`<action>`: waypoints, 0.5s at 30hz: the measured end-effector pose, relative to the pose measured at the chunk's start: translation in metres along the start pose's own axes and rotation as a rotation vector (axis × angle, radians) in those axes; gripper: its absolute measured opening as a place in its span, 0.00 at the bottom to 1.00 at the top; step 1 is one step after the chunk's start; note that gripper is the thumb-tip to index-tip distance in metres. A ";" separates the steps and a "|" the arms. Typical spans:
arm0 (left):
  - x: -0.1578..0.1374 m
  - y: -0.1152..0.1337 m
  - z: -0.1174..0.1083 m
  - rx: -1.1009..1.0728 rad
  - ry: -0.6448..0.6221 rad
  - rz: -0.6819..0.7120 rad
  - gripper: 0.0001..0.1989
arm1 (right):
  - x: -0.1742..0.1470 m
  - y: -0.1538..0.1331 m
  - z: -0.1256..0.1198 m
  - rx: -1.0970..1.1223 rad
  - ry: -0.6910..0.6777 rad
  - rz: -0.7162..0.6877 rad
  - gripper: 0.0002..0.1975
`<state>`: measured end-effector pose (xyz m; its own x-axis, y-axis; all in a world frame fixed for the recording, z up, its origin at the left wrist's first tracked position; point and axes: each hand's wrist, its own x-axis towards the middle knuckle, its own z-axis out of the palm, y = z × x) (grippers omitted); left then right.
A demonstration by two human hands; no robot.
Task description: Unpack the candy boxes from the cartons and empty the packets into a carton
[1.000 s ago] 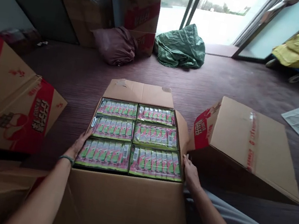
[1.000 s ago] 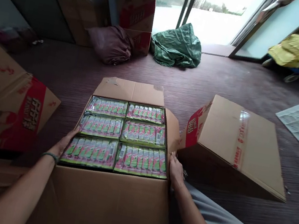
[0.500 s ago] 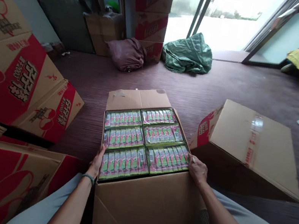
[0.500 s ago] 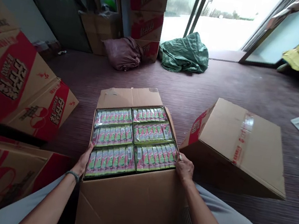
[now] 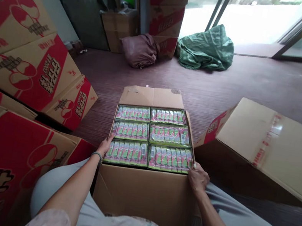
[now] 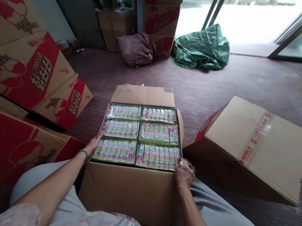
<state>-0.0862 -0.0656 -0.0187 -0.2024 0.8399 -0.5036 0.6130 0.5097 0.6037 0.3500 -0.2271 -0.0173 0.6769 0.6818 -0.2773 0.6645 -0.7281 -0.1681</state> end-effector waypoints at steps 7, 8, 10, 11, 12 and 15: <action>-0.059 0.040 0.016 0.205 0.141 -0.091 0.51 | -0.005 -0.013 -0.027 0.093 -0.036 -0.050 0.19; -0.075 0.046 0.021 0.243 0.135 -0.056 0.52 | -0.008 -0.018 -0.031 0.107 -0.007 -0.080 0.19; -0.116 0.052 0.024 0.305 0.089 0.107 0.49 | -0.013 -0.027 -0.041 0.139 0.061 -0.181 0.22; -0.140 0.048 0.021 0.312 0.067 0.223 0.47 | -0.016 -0.033 -0.046 0.156 0.087 -0.239 0.23; -0.166 0.039 0.015 0.288 0.054 0.364 0.43 | -0.019 -0.038 -0.051 0.173 0.104 -0.296 0.23; -0.241 -0.019 -0.018 0.151 0.120 0.586 0.30 | -0.024 -0.052 -0.069 0.236 0.126 -0.429 0.22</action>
<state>-0.0627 -0.2747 0.1027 0.1215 0.9919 -0.0365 0.7479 -0.0674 0.6604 0.3215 -0.2007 0.0638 0.4011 0.9158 -0.0223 0.8113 -0.3664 -0.4556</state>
